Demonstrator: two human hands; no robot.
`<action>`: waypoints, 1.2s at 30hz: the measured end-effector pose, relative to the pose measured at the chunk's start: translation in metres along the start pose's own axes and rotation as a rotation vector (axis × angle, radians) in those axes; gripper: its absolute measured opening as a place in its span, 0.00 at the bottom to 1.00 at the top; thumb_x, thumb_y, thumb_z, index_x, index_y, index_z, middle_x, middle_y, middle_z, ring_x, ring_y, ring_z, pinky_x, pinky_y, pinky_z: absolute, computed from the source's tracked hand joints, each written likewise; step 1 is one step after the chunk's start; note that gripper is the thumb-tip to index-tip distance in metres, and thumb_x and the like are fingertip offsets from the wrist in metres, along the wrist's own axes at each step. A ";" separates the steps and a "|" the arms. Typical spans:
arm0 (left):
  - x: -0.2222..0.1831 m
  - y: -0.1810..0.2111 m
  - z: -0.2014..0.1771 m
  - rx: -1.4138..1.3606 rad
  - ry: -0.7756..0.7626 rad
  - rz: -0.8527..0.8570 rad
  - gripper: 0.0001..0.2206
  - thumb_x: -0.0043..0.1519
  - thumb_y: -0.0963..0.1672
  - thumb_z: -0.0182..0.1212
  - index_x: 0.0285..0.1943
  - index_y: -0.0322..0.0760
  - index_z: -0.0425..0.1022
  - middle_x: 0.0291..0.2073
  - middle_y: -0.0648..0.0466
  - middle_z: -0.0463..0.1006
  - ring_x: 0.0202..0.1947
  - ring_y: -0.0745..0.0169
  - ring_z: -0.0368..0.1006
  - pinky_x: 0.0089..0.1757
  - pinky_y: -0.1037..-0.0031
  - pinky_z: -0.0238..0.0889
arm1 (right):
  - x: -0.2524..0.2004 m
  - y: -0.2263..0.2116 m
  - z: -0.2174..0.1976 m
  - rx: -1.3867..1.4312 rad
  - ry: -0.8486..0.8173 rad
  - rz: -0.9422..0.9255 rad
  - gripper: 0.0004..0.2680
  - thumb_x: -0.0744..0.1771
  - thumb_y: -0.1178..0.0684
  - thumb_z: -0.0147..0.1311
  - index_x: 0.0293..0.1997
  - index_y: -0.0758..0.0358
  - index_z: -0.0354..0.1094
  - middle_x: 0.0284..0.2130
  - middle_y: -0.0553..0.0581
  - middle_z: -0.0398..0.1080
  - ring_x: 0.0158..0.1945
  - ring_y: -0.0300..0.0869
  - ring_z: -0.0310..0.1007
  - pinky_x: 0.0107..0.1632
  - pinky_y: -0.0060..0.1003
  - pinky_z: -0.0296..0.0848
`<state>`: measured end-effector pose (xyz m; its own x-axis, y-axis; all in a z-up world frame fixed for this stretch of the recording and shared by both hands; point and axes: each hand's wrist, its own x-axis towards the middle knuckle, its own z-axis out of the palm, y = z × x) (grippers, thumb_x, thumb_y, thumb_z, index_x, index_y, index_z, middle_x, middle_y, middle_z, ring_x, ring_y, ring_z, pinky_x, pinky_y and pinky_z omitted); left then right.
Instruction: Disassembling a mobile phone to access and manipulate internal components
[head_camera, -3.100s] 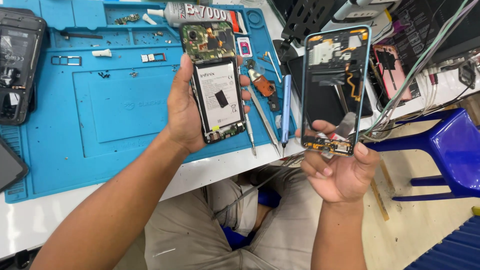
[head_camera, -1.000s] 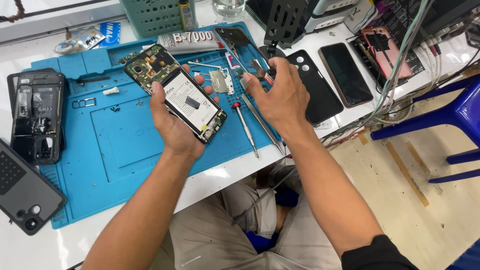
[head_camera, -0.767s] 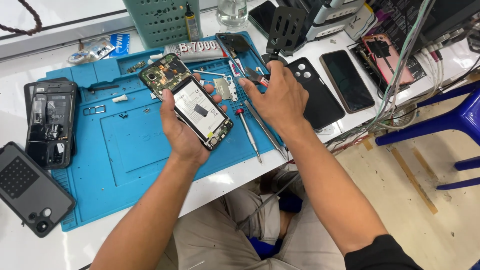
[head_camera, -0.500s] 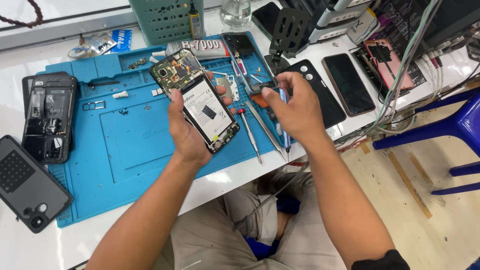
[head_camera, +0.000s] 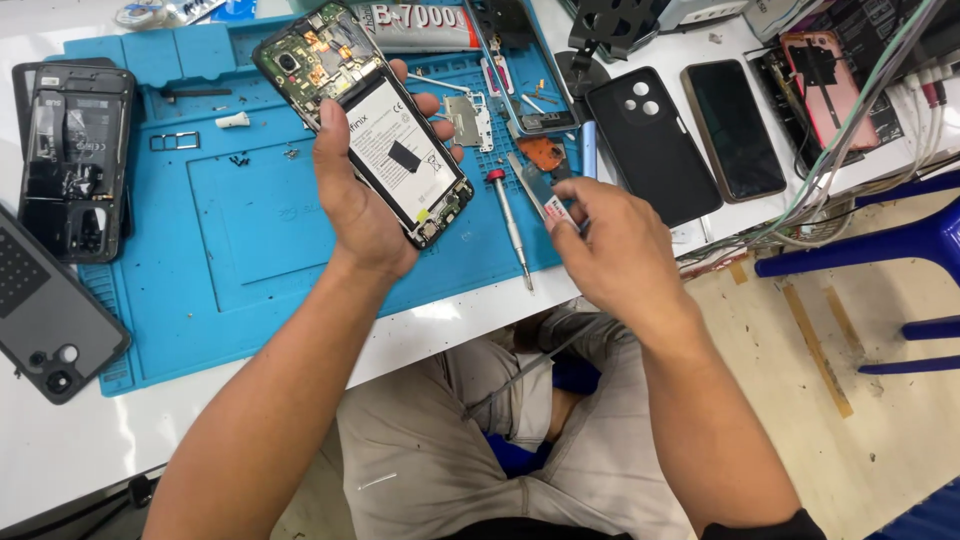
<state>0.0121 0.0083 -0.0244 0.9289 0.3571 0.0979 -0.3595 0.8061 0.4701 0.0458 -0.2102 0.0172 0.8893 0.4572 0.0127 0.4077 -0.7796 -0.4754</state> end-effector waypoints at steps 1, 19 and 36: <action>0.000 -0.001 0.000 0.002 -0.002 -0.004 0.32 0.61 0.58 0.55 0.66 0.33 0.70 0.44 0.44 0.80 0.41 0.53 0.79 0.41 0.62 0.76 | 0.000 -0.002 0.002 0.003 0.002 0.004 0.13 0.67 0.48 0.51 0.56 0.59 0.73 0.29 0.50 0.73 0.28 0.51 0.71 0.35 0.51 0.66; -0.014 0.003 0.008 -0.046 -0.420 -0.482 0.47 0.59 0.66 0.38 0.73 0.25 0.63 0.53 0.40 0.79 0.47 0.49 0.79 0.50 0.55 0.75 | -0.024 -0.028 -0.019 0.616 0.294 -0.246 0.11 0.68 0.71 0.54 0.57 0.73 0.65 0.50 0.63 0.66 0.49 0.44 0.73 0.55 0.32 0.74; -0.023 -0.006 0.003 0.042 -0.481 -0.727 0.48 0.56 0.67 0.39 0.75 0.32 0.61 0.57 0.36 0.74 0.50 0.42 0.76 0.50 0.56 0.73 | -0.012 -0.055 -0.017 0.466 0.451 -0.453 0.12 0.69 0.76 0.45 0.58 0.75 0.60 0.56 0.68 0.52 0.50 0.50 0.71 0.47 0.37 0.87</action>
<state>-0.0069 -0.0067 -0.0266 0.8668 -0.4849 0.1161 0.3322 0.7353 0.5908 0.0161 -0.1805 0.0585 0.6966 0.3920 0.6010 0.7098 -0.2538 -0.6571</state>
